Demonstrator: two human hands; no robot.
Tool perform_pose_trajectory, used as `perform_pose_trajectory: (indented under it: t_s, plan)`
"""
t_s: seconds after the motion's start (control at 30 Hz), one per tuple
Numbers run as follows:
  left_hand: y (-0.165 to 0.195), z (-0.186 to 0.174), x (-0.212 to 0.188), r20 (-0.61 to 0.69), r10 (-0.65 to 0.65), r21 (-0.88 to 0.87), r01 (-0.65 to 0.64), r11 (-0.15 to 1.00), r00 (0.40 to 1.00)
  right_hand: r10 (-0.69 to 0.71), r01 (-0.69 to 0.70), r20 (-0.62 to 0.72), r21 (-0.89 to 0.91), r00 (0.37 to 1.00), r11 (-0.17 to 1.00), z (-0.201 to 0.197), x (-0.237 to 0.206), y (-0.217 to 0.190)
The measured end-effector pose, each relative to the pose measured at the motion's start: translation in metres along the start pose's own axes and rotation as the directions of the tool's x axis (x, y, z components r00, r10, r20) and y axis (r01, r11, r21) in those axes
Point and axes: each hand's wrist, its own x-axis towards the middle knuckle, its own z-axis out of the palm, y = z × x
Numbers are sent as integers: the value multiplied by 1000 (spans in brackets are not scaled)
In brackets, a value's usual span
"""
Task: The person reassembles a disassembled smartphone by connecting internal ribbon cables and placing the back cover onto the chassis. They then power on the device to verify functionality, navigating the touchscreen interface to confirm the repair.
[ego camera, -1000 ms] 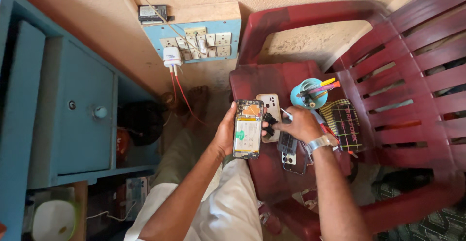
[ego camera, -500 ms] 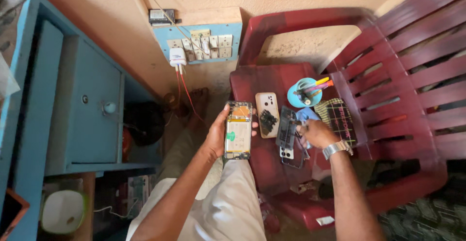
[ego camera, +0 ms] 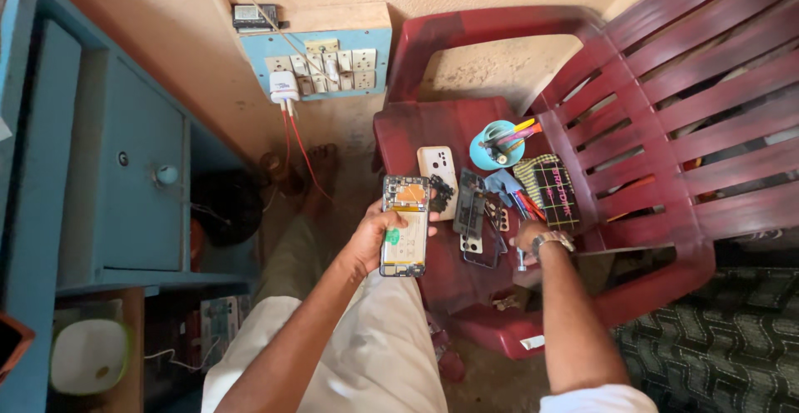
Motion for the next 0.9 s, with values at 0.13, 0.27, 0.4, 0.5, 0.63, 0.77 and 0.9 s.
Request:
perform_pose_trajectory:
  t_s: [0.13,0.27,0.4,0.5,0.63,0.77,0.9]
  plan:
    - [7,-1,3,23,-2,10,2,1000,1000,23,-16,-52,133,998,991,7,0,-7]
    - [9,-1,7,44,4,4,-4,1000,999,-60,61,-84,9,995,998,6,-2,-13]
    - [5,3,9,65,-4,-10,5,1000,998,-38,31,-81,-81,996,996,0,-5,-12]
    - [-1,8,10,84,6,11,-7,1000,996,-46,21,-114,-210,992,977,-12,-2,-9]
    - [-11,11,12,79,-5,14,4,1000,997,-392,240,-317,-425,864,873,-29,-1,-1]
    - [-22,10,9,117,-125,-35,130,991,985,-484,614,-402,318,777,722,-15,-23,18]
    - [-38,18,11,72,-131,-35,133,990,989,-630,619,-203,552,749,558,24,-71,20]
